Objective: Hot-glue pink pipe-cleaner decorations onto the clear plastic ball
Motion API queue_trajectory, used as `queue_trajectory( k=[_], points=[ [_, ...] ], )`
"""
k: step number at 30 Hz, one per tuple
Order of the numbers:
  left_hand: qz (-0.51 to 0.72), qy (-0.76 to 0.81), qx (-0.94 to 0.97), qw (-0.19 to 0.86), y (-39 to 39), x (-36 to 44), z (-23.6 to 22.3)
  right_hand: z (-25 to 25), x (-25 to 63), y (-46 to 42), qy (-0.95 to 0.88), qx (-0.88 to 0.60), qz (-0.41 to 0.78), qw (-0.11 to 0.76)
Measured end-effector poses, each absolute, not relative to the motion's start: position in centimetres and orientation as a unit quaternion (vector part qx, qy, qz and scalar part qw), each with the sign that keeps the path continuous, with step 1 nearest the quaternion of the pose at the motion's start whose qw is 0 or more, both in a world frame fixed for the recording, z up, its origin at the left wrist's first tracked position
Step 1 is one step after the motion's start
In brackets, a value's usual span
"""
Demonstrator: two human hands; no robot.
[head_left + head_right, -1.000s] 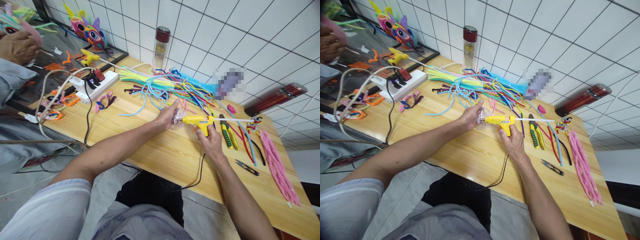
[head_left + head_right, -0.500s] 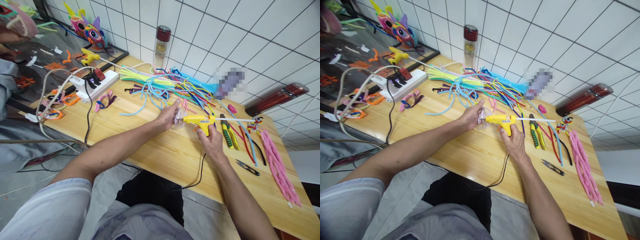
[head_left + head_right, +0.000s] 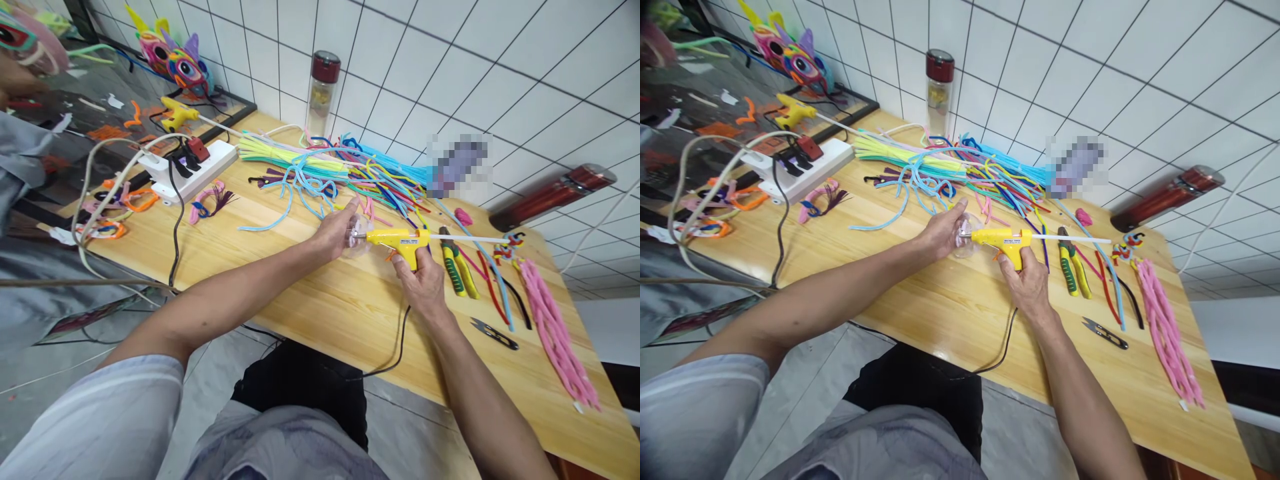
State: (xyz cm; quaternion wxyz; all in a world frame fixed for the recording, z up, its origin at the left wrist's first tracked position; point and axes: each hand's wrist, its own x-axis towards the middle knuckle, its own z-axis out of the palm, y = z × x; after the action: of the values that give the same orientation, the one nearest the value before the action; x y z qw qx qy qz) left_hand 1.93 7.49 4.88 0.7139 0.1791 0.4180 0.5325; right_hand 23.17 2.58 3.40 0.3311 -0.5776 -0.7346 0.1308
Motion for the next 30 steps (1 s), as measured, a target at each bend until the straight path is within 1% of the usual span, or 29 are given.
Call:
queue_trajectory(
  k=[6,13,15,18,20,26,30],
  points=[
    [0.534,0.420,0.186,0.710,7.5,2.0,4.7,3.3,23.2,2.6,-0.731,-0.579,0.126,0.337],
    [0.536,0.421,0.170,0.712,7.5,2.0,4.6,3.5,23.4,2.4,-0.734,-0.568,0.151,0.340],
    [0.538,0.418,0.166,0.713,7.6,1.9,4.5,3.6,23.3,2.2,-0.716,-0.567,0.190,0.360],
    [0.546,0.416,0.164,0.709,7.8,1.8,4.4,3.9,23.1,1.9,-0.666,-0.545,0.309,0.405],
    [0.551,0.417,0.158,0.705,7.8,1.6,4.5,4.1,22.9,1.8,-0.635,-0.522,0.385,0.419],
    [0.539,0.406,0.149,0.723,7.5,1.5,5.3,4.1,23.2,2.4,-0.556,-0.472,0.537,0.424],
    [0.535,0.401,0.157,0.727,7.4,1.5,5.6,3.7,23.2,2.8,-0.551,-0.476,0.569,0.381]
  ],
)
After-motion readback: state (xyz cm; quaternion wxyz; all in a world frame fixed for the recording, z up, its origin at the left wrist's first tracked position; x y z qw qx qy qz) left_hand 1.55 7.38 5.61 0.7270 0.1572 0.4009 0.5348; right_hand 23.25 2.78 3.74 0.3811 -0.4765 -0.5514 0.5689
